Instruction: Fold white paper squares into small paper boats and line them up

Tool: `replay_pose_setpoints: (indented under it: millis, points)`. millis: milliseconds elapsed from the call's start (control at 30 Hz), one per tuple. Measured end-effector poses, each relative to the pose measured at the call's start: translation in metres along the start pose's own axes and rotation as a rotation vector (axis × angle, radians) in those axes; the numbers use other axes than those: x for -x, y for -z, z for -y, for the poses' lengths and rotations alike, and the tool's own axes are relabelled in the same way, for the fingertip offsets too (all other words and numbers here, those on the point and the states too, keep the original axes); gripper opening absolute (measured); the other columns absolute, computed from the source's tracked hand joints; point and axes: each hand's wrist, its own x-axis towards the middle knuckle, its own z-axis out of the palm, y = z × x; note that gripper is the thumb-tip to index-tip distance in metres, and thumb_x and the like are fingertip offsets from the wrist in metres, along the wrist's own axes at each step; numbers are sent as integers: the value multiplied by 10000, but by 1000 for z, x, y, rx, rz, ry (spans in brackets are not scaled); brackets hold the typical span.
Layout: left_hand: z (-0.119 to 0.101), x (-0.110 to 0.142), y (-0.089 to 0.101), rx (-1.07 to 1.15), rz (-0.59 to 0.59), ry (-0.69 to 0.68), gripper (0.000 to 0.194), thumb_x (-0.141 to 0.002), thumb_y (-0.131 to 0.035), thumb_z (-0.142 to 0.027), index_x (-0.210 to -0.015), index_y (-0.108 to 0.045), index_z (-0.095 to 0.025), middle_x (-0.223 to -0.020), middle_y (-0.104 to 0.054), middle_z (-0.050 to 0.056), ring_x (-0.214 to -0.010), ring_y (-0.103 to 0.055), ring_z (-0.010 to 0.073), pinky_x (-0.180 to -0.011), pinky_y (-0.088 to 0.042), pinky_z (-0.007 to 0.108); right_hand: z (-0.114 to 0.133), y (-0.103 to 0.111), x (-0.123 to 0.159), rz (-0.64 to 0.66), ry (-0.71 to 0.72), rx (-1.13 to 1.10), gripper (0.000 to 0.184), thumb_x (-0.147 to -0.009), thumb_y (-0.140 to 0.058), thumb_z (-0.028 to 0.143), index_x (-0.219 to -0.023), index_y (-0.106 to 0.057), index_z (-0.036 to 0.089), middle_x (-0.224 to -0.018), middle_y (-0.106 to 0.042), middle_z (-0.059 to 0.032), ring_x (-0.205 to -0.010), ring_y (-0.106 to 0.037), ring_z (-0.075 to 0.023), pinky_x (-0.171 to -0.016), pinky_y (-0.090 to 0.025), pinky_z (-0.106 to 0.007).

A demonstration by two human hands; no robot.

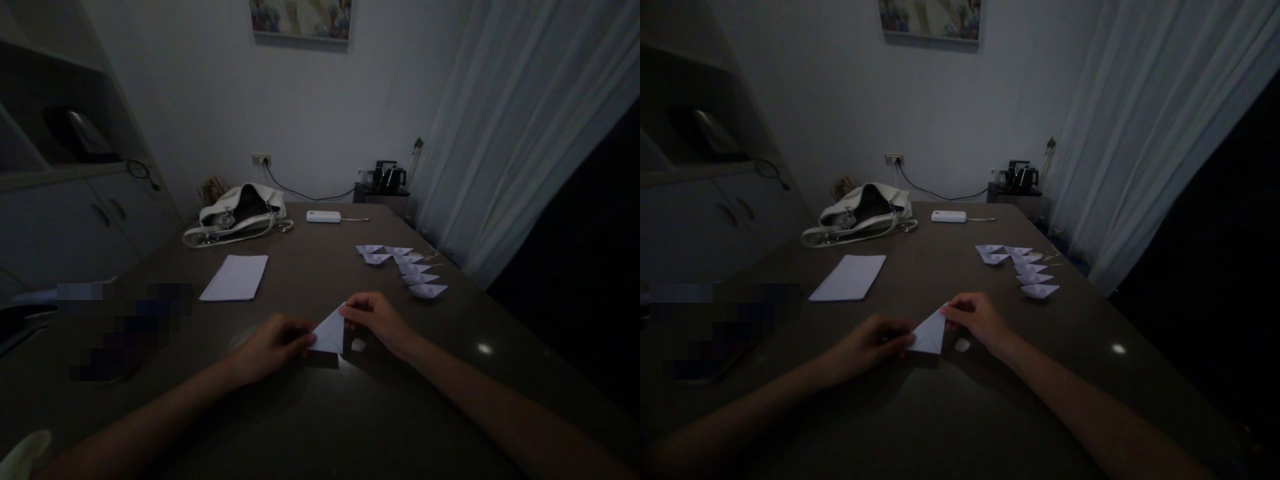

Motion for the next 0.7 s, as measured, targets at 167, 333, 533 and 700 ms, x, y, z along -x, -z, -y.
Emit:
replay_pose_setpoints:
  millis: [167, 333, 533, 700]
  points:
    - [6, -5, 7, 10, -145, 37, 372, -860, -477, -439, -834, -636, -103, -686, -579, 18, -653, -524, 148, -587, -402, 228, -1, 6, -2, 144, 33, 106, 254, -672, -721, 356, -639, -576, 149, -538, -569, 30, -462, -490, -69, -454, -366, -195]
    - [13, -7, 13, -1, -92, 50, 356, -834, -513, -447, -749, -613, -116, -653, -559, 1, -619, -502, 132, -555, -371, 216, -2, 9, 3, 416, 11, 297, 270, -775, -622, 387, -656, -571, 151, -535, -565, 25, -440, -490, -69, -427, -341, -180]
    - [9, -5, 12, -111, -92, 50, 332, -849, -492, -399, -704, -612, -125, -584, -572, -2, -579, -512, 129, -561, -365, 219, 5, 4, 11, 357, 180, 487, 266, -810, -576, 304, -589, -548, 158, -484, -512, 35, -443, -439, -72, -445, -311, -189]
    - [4, -2, 14, -74, -138, 34, 330, -832, -510, -384, -659, -610, -121, -551, -563, -3, -552, -506, 121, -550, -362, 216, 11, 3, 14, 364, 226, 472, 276, -816, -566, 318, -590, -541, 160, -494, -509, 32, -458, -441, -80, -458, -306, -199]
